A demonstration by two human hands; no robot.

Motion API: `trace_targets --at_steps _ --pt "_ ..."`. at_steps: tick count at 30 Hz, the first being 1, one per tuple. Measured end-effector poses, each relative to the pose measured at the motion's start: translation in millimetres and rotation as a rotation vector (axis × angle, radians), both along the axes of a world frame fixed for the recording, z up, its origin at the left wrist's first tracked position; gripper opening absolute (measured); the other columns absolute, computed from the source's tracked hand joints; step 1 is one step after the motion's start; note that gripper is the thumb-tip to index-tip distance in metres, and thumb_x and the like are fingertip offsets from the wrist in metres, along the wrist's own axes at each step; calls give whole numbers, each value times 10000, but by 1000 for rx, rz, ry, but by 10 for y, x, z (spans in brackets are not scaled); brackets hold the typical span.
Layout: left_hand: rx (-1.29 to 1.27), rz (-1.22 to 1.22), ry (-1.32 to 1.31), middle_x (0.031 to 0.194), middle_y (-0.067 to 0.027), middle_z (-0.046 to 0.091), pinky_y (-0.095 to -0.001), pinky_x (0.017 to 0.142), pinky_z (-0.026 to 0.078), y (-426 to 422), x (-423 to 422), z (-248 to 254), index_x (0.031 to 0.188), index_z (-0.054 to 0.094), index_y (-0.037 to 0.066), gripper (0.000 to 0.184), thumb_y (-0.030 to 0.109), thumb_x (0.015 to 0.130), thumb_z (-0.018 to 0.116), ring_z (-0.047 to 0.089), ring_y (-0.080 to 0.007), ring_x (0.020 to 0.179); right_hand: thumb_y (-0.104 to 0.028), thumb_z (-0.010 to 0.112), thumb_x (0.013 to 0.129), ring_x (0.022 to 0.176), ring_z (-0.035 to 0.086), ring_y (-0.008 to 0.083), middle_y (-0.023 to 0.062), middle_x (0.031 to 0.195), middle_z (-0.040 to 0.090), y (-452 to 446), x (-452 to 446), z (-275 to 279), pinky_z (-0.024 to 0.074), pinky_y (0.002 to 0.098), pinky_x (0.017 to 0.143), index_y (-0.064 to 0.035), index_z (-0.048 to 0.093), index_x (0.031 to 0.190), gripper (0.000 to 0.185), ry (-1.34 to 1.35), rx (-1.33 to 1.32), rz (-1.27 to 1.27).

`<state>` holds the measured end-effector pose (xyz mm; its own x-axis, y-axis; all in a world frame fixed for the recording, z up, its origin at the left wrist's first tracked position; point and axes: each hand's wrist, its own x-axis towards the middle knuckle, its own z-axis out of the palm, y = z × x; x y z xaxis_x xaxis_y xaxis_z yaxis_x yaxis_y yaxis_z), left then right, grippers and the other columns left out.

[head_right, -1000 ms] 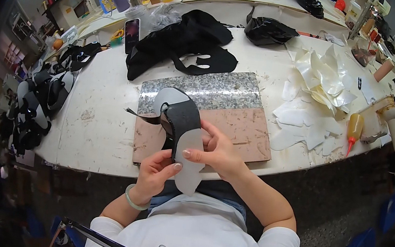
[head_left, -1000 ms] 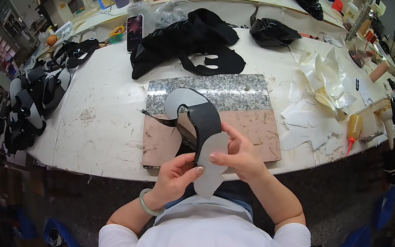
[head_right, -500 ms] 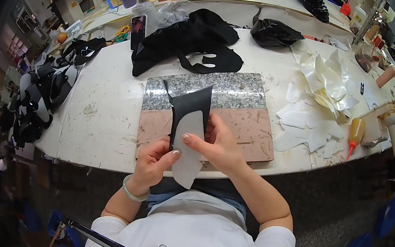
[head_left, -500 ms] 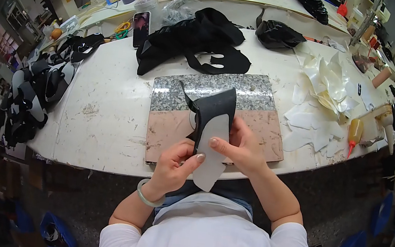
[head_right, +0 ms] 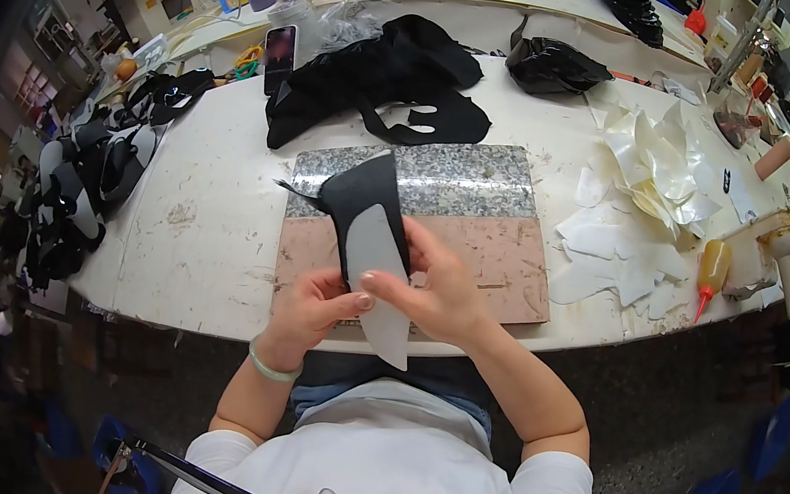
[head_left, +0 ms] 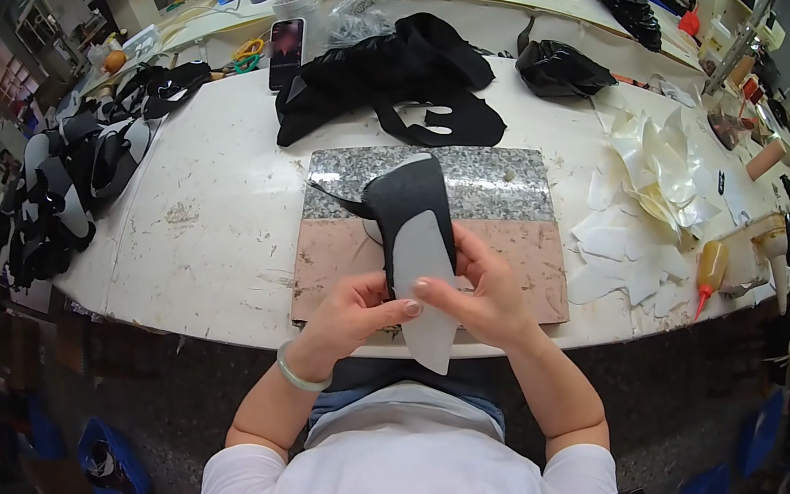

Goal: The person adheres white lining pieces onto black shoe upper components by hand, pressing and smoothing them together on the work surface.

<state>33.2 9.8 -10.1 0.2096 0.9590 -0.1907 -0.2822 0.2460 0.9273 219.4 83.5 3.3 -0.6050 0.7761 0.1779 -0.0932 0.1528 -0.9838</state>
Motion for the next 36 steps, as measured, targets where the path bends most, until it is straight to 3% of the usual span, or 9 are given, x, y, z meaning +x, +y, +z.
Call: trace_targets --at_steps 9,13,19,22,23,26,29,33,36 --pt "293 -31 414 779 -48 621 -267 583 440 -154 212 -99 891 661 -8 140 110 831 704 553 -102 672 46 734 750 864 619 129 79 939 627 100 87 115 515 249 754 20 405 1299 640 223 -212 -139" --pt "574 -173 469 757 -119 586 -333 591 436 -162 276 -162 806 634 -18 165 116 775 724 557 -246 685 61 686 788 845 614 116 87 919 630 -142 585 46 517 246 756 7 423 1297 575 94 -226 -141" --pt "430 -327 418 816 -99 612 -296 639 449 -193 280 -125 823 632 -22 150 102 807 716 572 -156 731 46 619 834 921 650 142 117 971 668 -715 1540 -214 536 300 802 -3 575 1173 346 -387 -352 -247" --pt "134 -161 90 904 -43 640 -259 711 476 -179 381 -44 964 645 -28 148 80 867 672 572 -84 816 47 617 821 997 649 164 124 1026 680 -880 1840 -420 535 397 858 10 598 1153 335 -764 40 152" --pt "78 -105 -24 930 -40 643 -257 731 481 -150 435 -7 998 638 -34 170 78 873 665 578 -87 837 -10 645 819 1034 633 148 123 1048 683 -911 1807 -457 515 393 884 15 604 1157 342 -890 575 192" --pt "55 -48 -157 1032 -68 640 -255 840 480 -130 507 -48 1087 592 -51 229 61 892 636 587 -115 947 -72 673 832 1038 622 148 136 1021 680 -866 1384 -190 512 324 860 13 619 1131 315 -397 -3 -118" --pt "65 6 -188 1057 -82 632 -274 869 470 -139 614 -37 1113 580 -44 251 53 888 636 584 -129 971 -144 694 836 839 652 142 140 889 662 -785 913 -9 522 268 722 -8 639 1033 246 -58 -74 -245" --pt "-46 29 -332 1082 -95 621 -297 881 463 -138 459 27 1137 565 -34 296 39 865 655 585 -143 977 -121 714 824 549 548 110 58 679 596 -661 607 -1 436 263 504 -2 628 892 162 -170 149 -229" --pt "2 137 -280 1001 -82 648 -269 807 478 -160 387 95 1050 619 -36 229 27 839 682 599 -133 886 -78 724 816 587 542 53 38 698 620 -601 543 39 425 206 505 13 651 857 124 -204 234 -149"
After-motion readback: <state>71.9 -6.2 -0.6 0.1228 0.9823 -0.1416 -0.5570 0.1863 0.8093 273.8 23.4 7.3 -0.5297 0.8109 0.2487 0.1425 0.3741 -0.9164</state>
